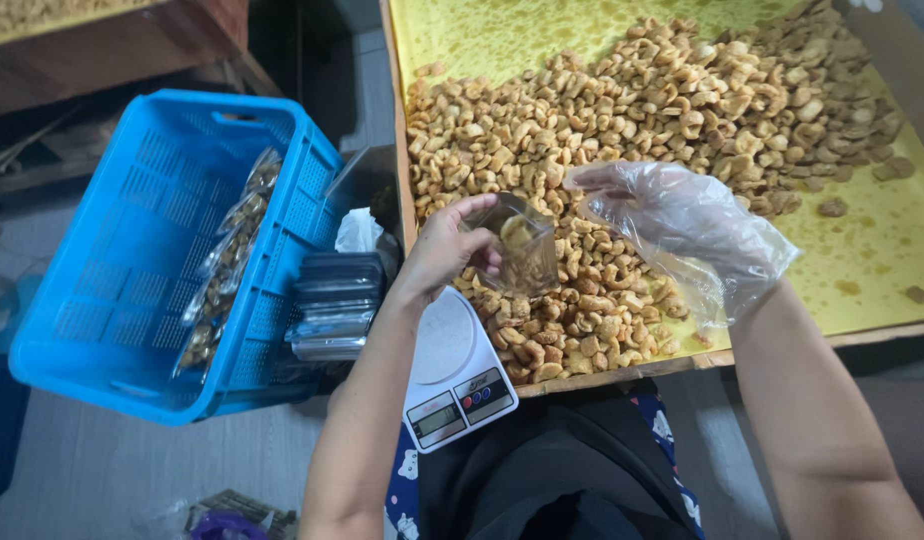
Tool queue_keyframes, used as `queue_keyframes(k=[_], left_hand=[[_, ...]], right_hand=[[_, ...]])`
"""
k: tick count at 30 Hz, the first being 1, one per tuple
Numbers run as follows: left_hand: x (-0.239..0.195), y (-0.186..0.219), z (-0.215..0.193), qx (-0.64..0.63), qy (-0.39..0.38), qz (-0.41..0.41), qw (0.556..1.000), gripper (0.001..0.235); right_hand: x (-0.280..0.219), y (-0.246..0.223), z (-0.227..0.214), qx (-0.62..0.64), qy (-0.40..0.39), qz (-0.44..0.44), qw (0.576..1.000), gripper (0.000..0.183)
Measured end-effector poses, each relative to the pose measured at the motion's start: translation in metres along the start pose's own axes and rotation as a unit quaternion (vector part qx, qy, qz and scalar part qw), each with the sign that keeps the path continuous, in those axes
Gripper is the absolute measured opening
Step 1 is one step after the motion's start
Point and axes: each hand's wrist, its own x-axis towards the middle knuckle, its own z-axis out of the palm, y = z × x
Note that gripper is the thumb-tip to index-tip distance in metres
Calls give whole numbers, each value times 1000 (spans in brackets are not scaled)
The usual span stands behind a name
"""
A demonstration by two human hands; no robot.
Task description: The person places pieces of fried food into a silver pouch by hand, weighs the pouch on a digital scale, and adjusts the contents by adding or removing pieces until a target weight is reached.
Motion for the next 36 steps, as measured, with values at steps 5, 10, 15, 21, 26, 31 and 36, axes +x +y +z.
queue_keyframes(k=[5, 10, 15, 21, 26, 31, 36], left_hand=[[-29, 22, 2, 26, 19, 20, 999, 59], [-83, 54, -12, 65, 61, 74, 993, 61], [-146, 55, -25, 46, 126, 79, 988, 60], [-182, 31, -31, -6, 169, 37, 985, 64], [-183, 26, -33, -17, 197, 40, 979, 59], [-180, 36, -31, 64, 175, 76, 980, 45], [-186, 45, -28, 74, 153, 75, 983, 43]], right_hand=[[-7, 8, 17, 93, 26, 41, 994, 36], [-13, 15, 26, 23, 4, 120, 993, 35], [-26, 34, 42, 22, -15, 82, 996, 33], [-33, 59, 73, 143, -25, 160, 976, 31], [-34, 72, 96, 245, -52, 211, 945, 36], [-37, 79, 113, 116, -87, 241, 960, 38], [-40, 79, 117, 4, -95, 203, 975, 36]])
